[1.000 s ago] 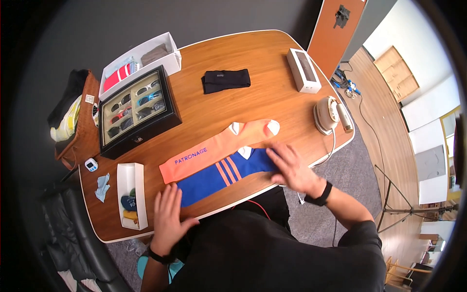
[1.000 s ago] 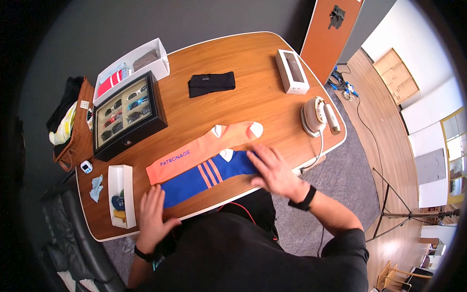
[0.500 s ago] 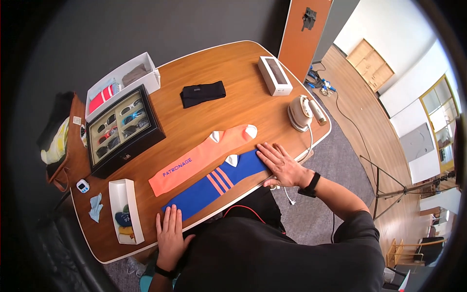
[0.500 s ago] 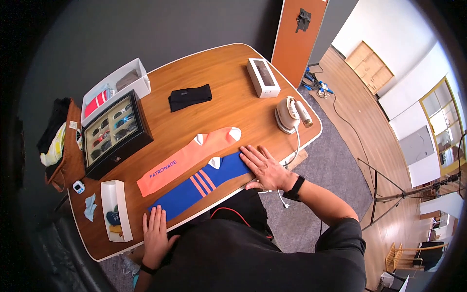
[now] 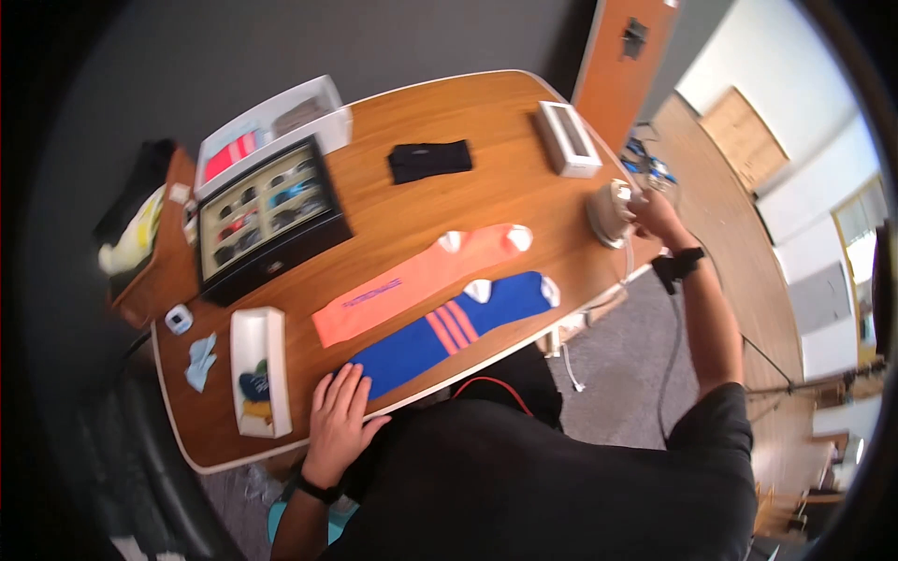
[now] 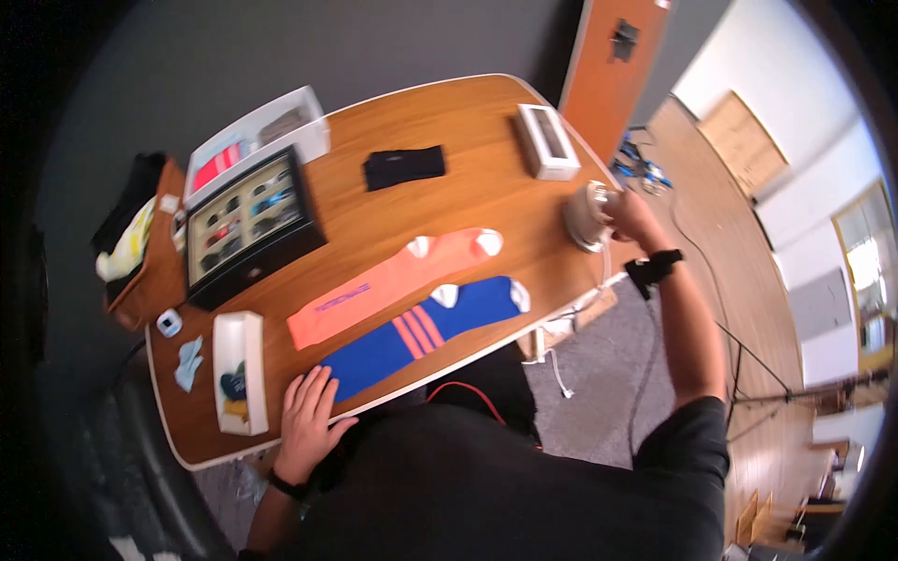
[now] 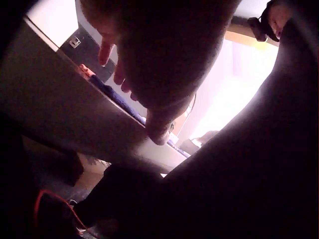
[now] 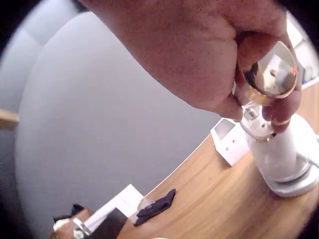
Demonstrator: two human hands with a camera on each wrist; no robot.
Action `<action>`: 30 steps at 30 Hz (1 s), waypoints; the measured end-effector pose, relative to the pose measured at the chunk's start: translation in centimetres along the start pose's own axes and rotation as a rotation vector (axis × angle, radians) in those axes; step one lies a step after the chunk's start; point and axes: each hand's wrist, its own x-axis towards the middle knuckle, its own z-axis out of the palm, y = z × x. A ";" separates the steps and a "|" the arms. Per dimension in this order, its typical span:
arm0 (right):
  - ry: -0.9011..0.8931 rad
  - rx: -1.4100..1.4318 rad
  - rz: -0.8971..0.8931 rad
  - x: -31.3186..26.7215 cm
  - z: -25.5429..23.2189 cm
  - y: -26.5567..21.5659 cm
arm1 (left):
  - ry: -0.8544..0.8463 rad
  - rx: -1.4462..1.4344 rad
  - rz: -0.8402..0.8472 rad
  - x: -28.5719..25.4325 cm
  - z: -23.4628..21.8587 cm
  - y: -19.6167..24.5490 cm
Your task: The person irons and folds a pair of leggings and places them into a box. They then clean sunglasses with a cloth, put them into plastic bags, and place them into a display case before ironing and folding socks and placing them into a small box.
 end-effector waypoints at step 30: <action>-0.749 0.456 -0.348 -30.9 15.7 -34.4 | 0.305 -0.189 0.052 -3.1 3.7 -2.5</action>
